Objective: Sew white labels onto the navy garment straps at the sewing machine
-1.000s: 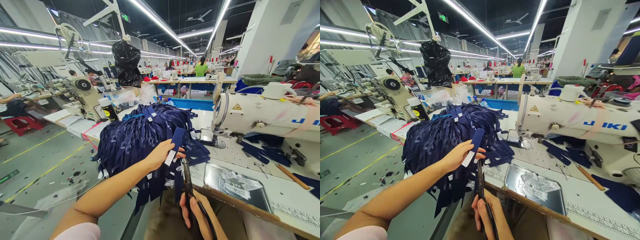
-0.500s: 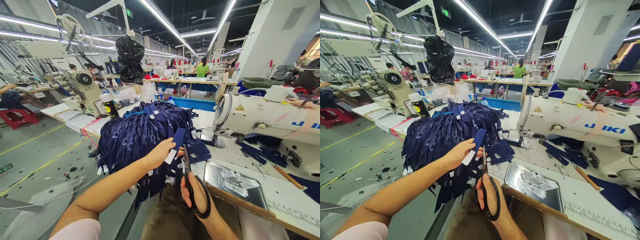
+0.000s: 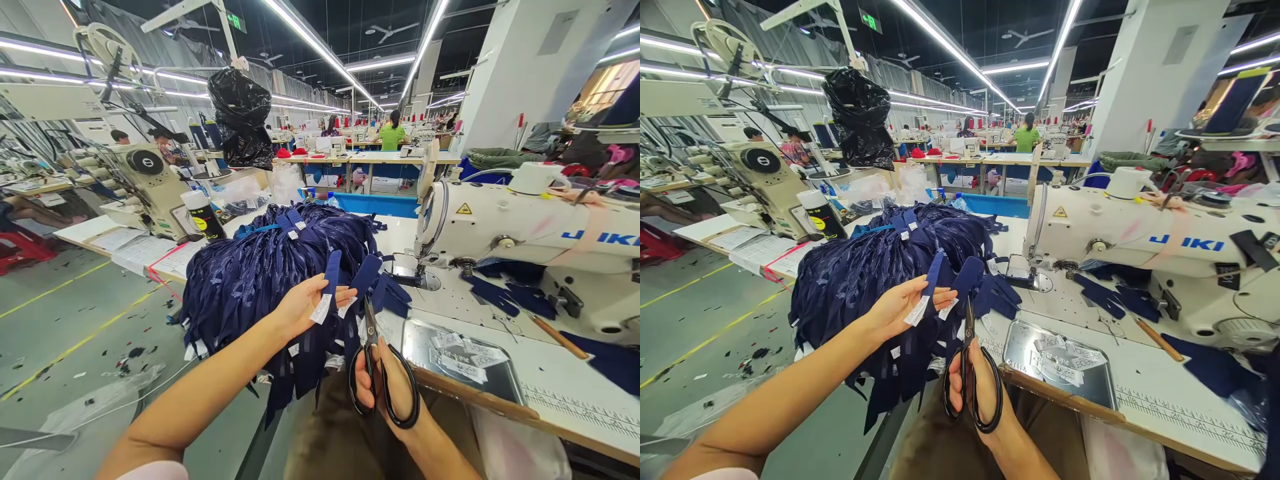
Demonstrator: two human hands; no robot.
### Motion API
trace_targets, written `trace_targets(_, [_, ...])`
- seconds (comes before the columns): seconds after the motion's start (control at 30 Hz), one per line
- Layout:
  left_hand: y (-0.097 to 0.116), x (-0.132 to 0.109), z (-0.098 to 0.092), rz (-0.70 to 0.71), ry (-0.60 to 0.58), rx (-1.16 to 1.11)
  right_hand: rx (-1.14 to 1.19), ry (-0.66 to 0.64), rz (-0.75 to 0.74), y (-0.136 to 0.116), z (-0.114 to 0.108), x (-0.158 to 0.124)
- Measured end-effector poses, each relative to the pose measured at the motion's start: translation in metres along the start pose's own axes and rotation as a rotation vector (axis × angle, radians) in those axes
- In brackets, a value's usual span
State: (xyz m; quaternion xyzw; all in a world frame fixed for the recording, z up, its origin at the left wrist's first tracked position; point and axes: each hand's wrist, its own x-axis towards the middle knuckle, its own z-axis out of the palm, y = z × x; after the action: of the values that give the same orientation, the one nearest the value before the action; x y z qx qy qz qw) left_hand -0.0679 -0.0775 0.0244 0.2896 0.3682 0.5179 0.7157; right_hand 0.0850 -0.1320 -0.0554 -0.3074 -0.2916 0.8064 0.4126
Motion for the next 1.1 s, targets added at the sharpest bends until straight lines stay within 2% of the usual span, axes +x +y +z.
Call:
trace_targets(0.13, [0.003, 0.000, -0.002, 0.017, -0.084, 0.194, -0.011, 0.006, -0.067, -0.005, -0.001, 0.004])
trace_targets(0.23, [0.006, 0.002, -0.002, 0.226, -0.117, 0.479, -0.031, -0.017, -0.102, -0.009, 0.000, 0.005])
trace_targets(0.3, [0.006, 0.004, 0.000, 0.325, -0.188, 0.693, -0.039, -0.030, -0.107, -0.013, 0.002, 0.004])
trace_targets(0.4, [0.000, 0.009, 0.006, 0.309, -0.303, 0.967, -0.047, -0.043, -0.113, -0.017, 0.007, 0.003])
trace_targets(0.5, [-0.011, 0.015, 0.010, 0.257, -0.290, 1.104, -0.052, -0.067, -0.102, -0.017, 0.010, 0.003])
trace_targets(0.63, [-0.021, 0.021, 0.009, 0.237, -0.199, 1.055, -0.045, -0.050, -0.105, -0.012, 0.006, 0.004])
trace_targets(0.83, [-0.019, 0.021, 0.003, 0.104, -0.104, 0.779, 0.020, 0.045, -0.208, -0.003, -0.005, -0.004])
trace_targets(0.97, [-0.018, 0.020, 0.002, 0.076, -0.076, 0.677, 0.008, -0.016, -0.095, 0.005, -0.008, -0.008])
trace_targets(1.1, [-0.019, 0.019, 0.004, 0.090, -0.035, 0.671, -0.047, -0.032, -0.025, 0.005, -0.011, 0.001])
